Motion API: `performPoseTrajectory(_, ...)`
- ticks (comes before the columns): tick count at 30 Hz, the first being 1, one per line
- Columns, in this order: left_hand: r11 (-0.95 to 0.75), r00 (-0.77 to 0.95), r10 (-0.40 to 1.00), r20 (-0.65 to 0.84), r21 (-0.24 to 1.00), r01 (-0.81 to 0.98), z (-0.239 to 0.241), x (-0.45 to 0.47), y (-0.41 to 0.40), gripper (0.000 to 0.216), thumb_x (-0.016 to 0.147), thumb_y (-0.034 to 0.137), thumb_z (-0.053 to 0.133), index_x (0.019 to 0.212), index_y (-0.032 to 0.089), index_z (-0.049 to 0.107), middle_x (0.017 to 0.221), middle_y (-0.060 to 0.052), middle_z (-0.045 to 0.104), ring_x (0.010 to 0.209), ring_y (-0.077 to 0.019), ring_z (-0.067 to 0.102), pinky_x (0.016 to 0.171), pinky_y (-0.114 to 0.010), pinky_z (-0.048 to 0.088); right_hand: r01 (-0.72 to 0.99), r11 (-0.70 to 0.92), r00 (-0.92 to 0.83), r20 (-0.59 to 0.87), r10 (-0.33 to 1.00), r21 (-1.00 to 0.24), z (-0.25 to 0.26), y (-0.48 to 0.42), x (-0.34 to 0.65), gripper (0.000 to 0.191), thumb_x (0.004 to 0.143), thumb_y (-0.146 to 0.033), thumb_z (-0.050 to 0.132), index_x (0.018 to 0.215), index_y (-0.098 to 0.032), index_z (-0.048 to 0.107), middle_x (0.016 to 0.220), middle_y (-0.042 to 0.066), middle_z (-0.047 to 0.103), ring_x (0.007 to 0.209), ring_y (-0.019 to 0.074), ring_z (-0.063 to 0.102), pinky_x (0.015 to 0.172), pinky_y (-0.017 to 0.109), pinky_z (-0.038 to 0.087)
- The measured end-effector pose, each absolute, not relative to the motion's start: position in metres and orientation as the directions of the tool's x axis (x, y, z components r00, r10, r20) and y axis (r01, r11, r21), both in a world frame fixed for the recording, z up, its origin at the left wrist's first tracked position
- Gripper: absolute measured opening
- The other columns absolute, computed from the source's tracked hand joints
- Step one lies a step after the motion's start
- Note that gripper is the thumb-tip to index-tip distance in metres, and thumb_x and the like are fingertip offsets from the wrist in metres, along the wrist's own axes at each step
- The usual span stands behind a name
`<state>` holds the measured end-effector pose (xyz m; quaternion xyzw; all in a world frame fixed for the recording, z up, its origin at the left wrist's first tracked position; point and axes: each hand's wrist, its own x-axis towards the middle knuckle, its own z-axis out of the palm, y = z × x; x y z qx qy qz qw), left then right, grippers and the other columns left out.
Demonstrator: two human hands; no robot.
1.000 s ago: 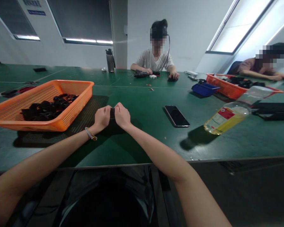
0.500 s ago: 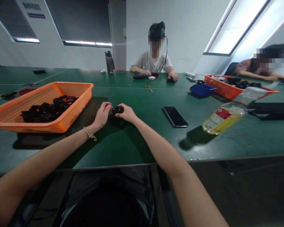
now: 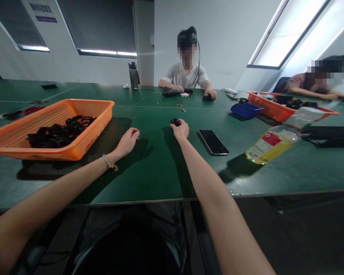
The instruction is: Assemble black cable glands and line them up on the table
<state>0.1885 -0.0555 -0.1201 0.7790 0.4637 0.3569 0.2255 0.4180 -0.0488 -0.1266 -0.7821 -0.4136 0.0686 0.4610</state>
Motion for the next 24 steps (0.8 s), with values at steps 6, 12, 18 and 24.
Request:
performPoseTrajectory(6,-0.554,0.419,0.832,0.364,0.505,0.662,-0.118,0.187,-0.059,0.024,0.091,0.021,0.030,0.099,0.010,0.050,0.095,-0.011,0.059,0.082,-0.0175,0.059,0.075,-0.030,0.048,0.633,-0.260,0.641,0.306,0.704,-0.729,-0.128,-0.051,0.414,0.058,0.071,-0.011,0.056,0.129,-0.013,0.045,0.120,0.017,0.054,0.109,0.0298,0.055,0.094,0.045,0.043)
performPoseTrajectory(12,-0.756,0.677,0.641,0.360,0.144,0.639,-0.110,0.191,-0.085,0.020,0.082,0.021,0.048,0.096,0.011,0.057,0.108,-0.015,0.057,0.101,-0.0261,0.052,0.087,-0.038,0.041,0.752,-0.140,0.547,0.491,0.678,-0.644,-0.123,-0.057,0.402,0.058,0.071,-0.009,0.050,0.128,-0.010,0.040,0.135,0.020,0.033,0.123,0.0336,0.040,0.099,0.050,0.037)
performPoseTrajectory(18,-0.771,0.764,0.574,0.295,-0.118,0.625,-0.096,0.193,-0.103,0.017,0.082,0.023,0.050,0.092,0.014,0.061,0.105,-0.014,0.059,0.102,-0.0283,0.052,0.087,-0.041,0.038,0.905,0.069,0.262,0.678,0.686,-0.420,-0.123,-0.059,0.388,0.050,0.071,-0.006,0.044,0.121,-0.011,0.042,0.127,0.019,0.039,0.121,0.0303,0.038,0.099,0.050,0.038)
performPoseTrajectory(24,-0.533,0.548,0.765,0.339,-0.144,0.834,-0.045,0.165,-0.093,0.029,0.090,0.019,0.033,0.100,0.004,0.055,0.101,-0.022,0.057,0.094,-0.0290,0.056,0.074,-0.038,0.044,0.930,0.124,0.147,0.663,0.734,-0.345,-0.125,-0.059,0.380,0.048,0.072,-0.006,0.045,0.120,-0.009,0.045,0.120,0.018,0.045,0.114,0.0287,0.044,0.099,0.047,0.039)
